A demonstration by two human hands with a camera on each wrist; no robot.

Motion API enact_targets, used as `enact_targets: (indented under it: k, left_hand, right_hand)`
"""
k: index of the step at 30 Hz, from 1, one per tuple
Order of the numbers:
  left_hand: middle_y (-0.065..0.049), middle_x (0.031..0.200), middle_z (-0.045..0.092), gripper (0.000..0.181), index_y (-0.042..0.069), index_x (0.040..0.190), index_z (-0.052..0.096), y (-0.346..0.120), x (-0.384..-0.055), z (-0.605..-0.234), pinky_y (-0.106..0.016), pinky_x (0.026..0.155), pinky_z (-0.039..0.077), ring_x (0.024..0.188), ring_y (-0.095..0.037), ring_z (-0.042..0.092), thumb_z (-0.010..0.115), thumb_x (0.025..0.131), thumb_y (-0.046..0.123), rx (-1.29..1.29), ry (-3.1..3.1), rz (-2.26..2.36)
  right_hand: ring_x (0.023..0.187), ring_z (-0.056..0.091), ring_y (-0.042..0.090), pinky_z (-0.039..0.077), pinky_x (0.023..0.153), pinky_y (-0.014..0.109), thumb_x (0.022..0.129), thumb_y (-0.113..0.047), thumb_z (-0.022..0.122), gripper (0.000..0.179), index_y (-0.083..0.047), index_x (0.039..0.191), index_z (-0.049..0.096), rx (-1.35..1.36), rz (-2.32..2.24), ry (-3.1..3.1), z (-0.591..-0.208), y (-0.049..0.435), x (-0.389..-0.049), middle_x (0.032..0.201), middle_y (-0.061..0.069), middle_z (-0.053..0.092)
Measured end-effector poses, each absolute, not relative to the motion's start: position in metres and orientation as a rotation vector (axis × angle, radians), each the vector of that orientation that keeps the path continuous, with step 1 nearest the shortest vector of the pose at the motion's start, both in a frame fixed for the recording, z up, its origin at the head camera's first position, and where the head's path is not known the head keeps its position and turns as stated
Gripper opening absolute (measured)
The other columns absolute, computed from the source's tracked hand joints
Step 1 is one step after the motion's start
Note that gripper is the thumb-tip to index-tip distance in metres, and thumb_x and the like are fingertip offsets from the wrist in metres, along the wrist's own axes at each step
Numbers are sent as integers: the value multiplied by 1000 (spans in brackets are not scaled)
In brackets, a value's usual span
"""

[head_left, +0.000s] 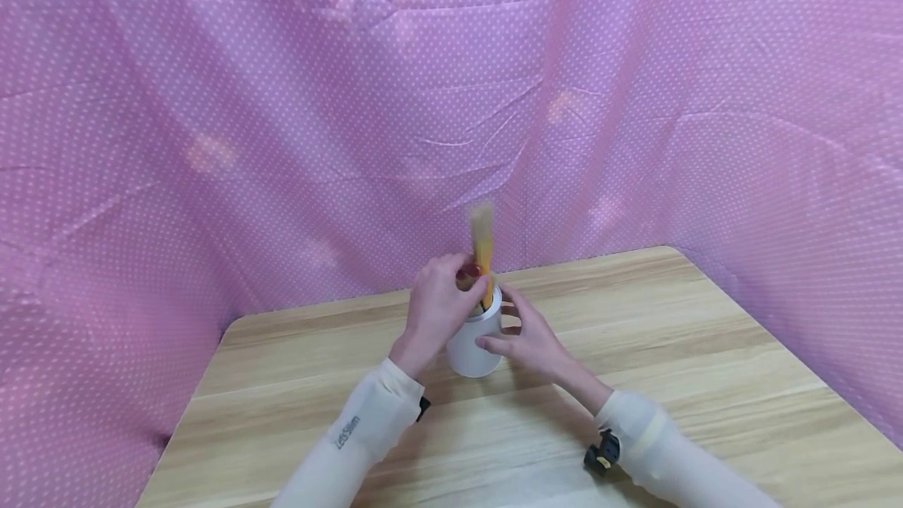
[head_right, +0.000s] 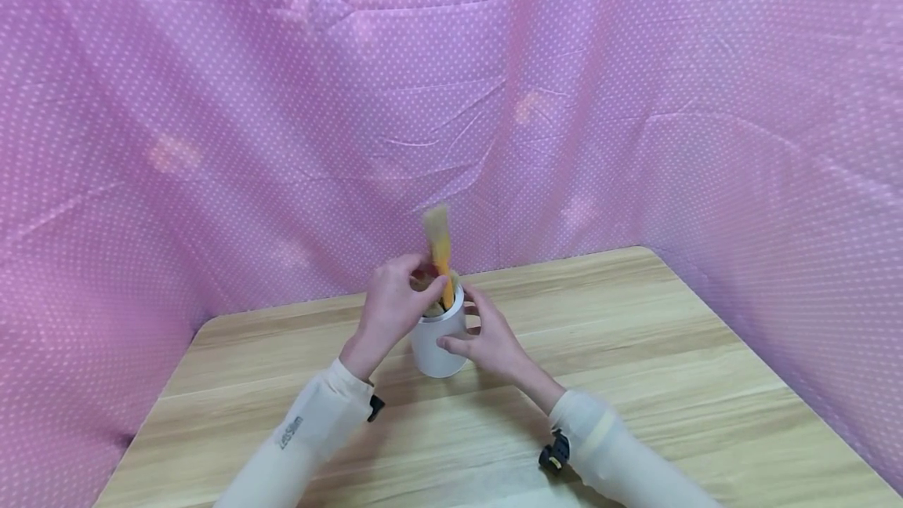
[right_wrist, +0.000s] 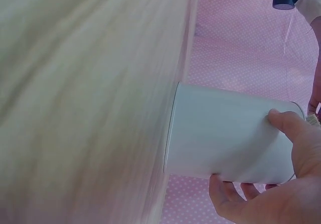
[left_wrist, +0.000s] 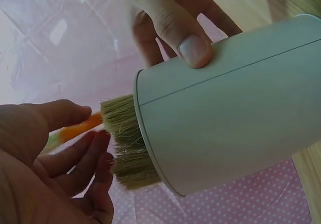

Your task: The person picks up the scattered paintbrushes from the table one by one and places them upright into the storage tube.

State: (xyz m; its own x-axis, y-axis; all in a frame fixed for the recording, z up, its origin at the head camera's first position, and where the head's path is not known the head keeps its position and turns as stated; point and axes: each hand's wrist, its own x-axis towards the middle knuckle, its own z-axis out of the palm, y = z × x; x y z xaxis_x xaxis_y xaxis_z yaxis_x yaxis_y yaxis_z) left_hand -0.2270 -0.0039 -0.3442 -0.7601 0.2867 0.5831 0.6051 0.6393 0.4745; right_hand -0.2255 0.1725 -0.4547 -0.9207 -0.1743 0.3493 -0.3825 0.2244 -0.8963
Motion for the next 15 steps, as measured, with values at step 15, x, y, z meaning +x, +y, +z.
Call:
enact_targets:
  k: [15]
  left_hand:
    - [-10, 148, 48, 74, 11, 151, 46, -71, -226, -355, -58, 112, 34, 136, -31, 43, 68, 94, 54, -657, -2449, -968]
  right_hand:
    - [135, 44, 42, 41, 107, 60, 89, -14, 80, 84, -6, 157, 32, 566, 1621, -2403, -459, 216, -219, 151, 19, 44]
